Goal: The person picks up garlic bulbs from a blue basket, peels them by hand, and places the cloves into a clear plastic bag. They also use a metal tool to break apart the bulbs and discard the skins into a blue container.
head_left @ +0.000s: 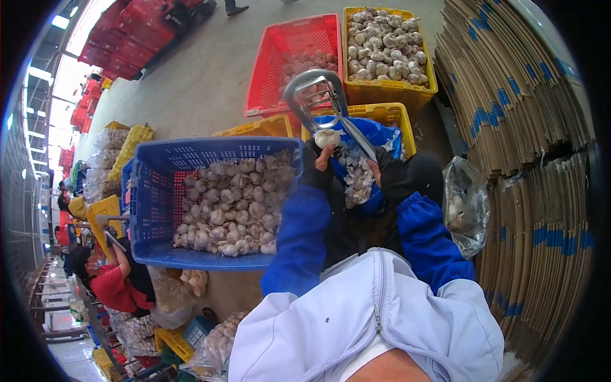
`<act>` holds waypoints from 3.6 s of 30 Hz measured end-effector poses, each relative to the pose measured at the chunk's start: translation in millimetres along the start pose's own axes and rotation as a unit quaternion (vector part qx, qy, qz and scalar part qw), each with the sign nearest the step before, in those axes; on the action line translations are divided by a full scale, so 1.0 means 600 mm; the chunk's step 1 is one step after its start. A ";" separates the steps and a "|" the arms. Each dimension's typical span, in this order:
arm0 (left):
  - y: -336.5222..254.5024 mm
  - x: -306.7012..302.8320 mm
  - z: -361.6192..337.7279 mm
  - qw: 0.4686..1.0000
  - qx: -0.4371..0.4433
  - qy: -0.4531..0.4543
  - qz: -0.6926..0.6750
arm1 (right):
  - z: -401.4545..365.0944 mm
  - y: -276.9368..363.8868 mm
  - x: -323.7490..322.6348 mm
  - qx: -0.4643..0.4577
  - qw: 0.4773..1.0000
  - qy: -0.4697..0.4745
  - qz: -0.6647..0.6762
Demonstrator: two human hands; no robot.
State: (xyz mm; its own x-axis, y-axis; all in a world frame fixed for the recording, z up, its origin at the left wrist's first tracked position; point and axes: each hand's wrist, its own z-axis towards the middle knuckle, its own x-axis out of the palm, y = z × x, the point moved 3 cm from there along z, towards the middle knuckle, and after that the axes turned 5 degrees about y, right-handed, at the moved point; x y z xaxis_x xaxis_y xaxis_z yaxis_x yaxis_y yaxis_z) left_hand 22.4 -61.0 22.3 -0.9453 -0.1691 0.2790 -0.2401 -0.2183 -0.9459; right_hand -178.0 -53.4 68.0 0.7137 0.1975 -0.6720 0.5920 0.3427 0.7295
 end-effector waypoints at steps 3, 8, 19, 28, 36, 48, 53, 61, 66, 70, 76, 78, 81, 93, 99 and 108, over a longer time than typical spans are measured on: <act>-0.002 0.009 0.006 1.000 0.011 -0.022 0.005 | -0.003 0.028 -0.019 0.038 0.998 0.029 -0.036; -0.011 0.014 0.005 0.997 -0.022 -0.062 0.035 | -0.007 0.024 -0.018 0.027 0.996 0.007 -0.090; -0.021 0.027 0.011 0.990 -0.058 -0.122 0.039 | -0.010 0.052 -0.044 0.031 0.988 0.026 -0.151; 0.004 0.012 0.027 0.997 -0.022 -0.026 -0.073 | 0.029 -0.049 0.049 -0.070 0.997 -0.025 -0.029; -0.009 -0.019 0.018 0.996 0.021 0.077 0.030 | 0.040 -0.116 0.109 -0.075 0.992 -0.082 -0.062; 0.002 -0.030 0.022 0.987 -0.075 0.135 0.036 | -0.014 0.002 -0.003 0.036 0.995 -0.012 -0.089; 0.008 -0.011 0.020 0.999 -0.029 -0.022 -0.010 | -0.015 0.028 -0.035 0.074 0.995 0.028 -0.055; -0.009 -0.018 0.024 0.998 -0.051 0.032 0.033 | -0.016 -0.015 0.019 -0.002 0.987 -0.089 -0.131; -0.003 -0.022 0.038 0.996 -0.044 0.083 0.000 | 0.033 -0.098 0.090 -0.057 0.993 -0.085 -0.064; -0.025 -0.021 0.035 0.995 -0.041 0.088 0.015 | 0.048 -0.104 0.103 -0.088 0.990 -0.097 -0.052; 0.006 -0.023 0.031 0.996 -0.019 0.084 -0.030 | 0.011 -0.059 0.057 -0.067 0.992 -0.101 -0.040; 0.021 -0.030 0.029 0.996 -0.017 0.073 -0.040 | -0.001 -0.039 0.037 -0.039 0.995 -0.087 -0.041; 0.004 -0.025 0.025 0.969 -0.135 0.096 -0.183 | -0.007 -0.031 0.029 -0.008 0.997 -0.074 -0.033; -0.019 -0.072 -0.044 0.976 -0.155 0.139 0.061 | 0.016 -0.077 0.067 -0.055 0.994 -0.096 0.005; 0.019 -0.061 -0.041 0.937 -0.145 0.095 -0.305 | 0.006 -0.045 0.038 0.037 0.998 -0.024 0.036; 0.008 -0.034 -0.044 0.955 -0.084 0.041 -0.281 | -0.013 -0.009 -0.013 0.075 0.990 0.084 0.086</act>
State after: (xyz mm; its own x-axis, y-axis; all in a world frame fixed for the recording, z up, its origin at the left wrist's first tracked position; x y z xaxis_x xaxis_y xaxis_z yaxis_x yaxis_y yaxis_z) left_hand 34.7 -33.5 8.0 -0.6698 0.0066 0.7425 -0.7397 -0.0939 -0.6664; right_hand -189.7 -49.5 68.1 0.7439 0.3962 -0.5381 0.5249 0.1520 0.8375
